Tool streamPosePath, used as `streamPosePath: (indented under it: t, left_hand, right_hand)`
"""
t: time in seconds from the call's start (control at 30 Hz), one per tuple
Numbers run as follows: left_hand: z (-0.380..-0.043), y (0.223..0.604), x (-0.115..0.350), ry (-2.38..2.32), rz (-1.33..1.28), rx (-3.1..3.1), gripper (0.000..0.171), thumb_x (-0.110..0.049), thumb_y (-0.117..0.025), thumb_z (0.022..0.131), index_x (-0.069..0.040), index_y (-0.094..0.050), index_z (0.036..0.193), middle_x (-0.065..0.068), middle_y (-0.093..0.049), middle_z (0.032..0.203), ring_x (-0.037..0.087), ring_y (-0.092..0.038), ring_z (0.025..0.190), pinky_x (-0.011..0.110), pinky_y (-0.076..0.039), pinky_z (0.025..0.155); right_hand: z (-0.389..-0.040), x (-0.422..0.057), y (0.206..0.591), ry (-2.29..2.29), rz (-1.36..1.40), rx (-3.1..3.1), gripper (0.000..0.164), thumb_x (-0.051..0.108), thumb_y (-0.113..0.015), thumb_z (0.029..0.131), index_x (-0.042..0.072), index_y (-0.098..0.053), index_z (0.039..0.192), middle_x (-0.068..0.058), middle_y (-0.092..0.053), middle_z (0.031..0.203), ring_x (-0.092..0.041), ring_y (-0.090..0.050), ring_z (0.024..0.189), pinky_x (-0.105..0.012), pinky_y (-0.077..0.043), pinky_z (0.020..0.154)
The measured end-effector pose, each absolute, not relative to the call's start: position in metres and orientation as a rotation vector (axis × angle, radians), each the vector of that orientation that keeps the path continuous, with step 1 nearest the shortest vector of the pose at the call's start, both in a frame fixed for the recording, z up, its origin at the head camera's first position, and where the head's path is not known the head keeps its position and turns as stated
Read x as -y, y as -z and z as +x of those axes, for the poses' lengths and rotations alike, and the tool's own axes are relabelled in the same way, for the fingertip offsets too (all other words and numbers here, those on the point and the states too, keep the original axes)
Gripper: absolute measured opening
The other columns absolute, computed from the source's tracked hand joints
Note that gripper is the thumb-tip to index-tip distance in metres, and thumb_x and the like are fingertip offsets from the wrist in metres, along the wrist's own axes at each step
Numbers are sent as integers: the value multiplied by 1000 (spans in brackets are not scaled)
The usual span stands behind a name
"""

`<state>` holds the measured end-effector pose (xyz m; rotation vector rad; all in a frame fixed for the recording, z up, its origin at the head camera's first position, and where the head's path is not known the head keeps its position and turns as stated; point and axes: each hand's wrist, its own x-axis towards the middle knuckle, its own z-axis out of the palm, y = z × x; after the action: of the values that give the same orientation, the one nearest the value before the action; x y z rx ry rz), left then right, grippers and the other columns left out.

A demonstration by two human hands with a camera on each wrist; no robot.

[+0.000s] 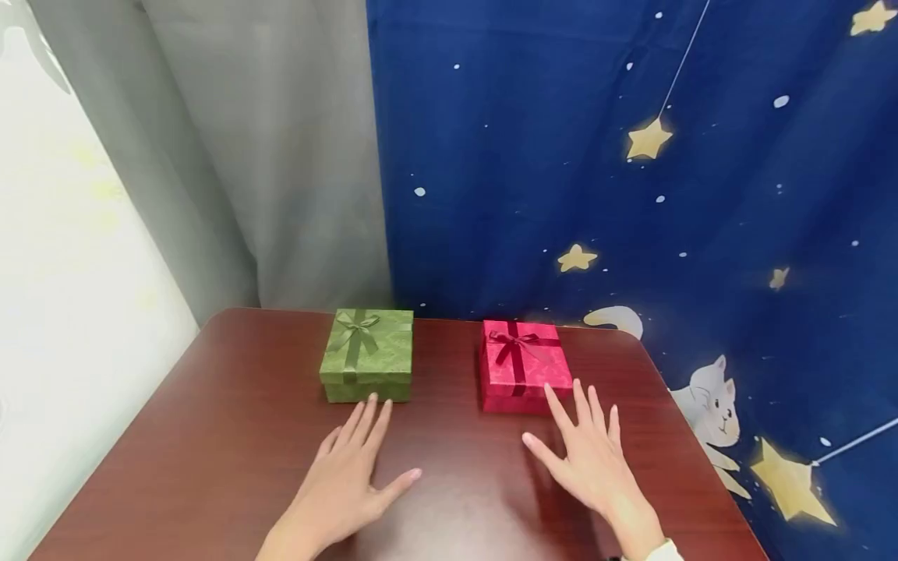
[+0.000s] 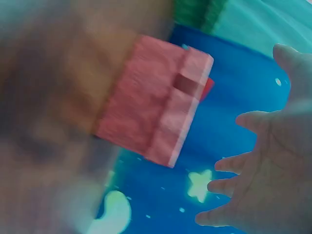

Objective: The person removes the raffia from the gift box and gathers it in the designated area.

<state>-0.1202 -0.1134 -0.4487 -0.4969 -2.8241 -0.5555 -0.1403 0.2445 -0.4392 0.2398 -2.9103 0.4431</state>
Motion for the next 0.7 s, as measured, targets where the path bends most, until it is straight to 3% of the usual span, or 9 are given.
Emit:
streamPosePath:
  t: [0.17, 0.37, 0.53, 0.6, 0.7]
  left_hand:
    - [-182, 425, 67, 594, -645, 2824, 102, -79, -49, 93, -14, -21, 166, 12, -15, 172, 31, -17, 158, 61, -31, 117]
    - [-276, 443, 20, 499, -669, 2950, 96, -72, -47, 96, -5, -30, 163, 18, -27, 168, 33, -27, 155, 60, -35, 115]
    - [-318, 464, -9, 658, -643, 3046, 77, -56, -38, 106, 3, -40, 156, 20, -38, 162, 34, -38, 149, 55, -38, 115]
    - [-324, 470, -19, 842, -597, 3020, 68, -49, -36, 109, 4, -51, 149, 21, -52, 152, 34, -51, 140, 51, -44, 111]
    - [-327, 475, -32, 1267, -484, 2928, 54, -40, -47, 109, 6, -66, 130, 20, -74, 113, 33, -72, 105, 45, -57, 89]
  right_hand:
    - [-181, -251, 419, -483, 227, 2895, 87, 68, -54, 96, 19, -30, 165, -29, -14, 168, -51, -4, 155, -74, 2, 117]
    - [-240, -263, 420, -593, 201, 2924, 82, 62, -50, 101, 16, -28, 165, -32, -14, 167, -54, -7, 153, -74, -2, 117]
    - [-280, -274, 440, -855, 83, 2985, 79, 55, -40, 107, 4, -23, 164, -34, -25, 163, -53, -21, 151, -68, -17, 120]
    - [-290, -278, 446, -994, -17, 2983, 77, 52, -36, 109, -2, -23, 162, -33, -30, 161, -51, -27, 150, -64, -22, 120]
    - [-299, -285, 452, -1144, -190, 2923, 70, 45, -37, 110, -8, -35, 156, -31, -41, 155, -49, -37, 145, -61, -28, 118]
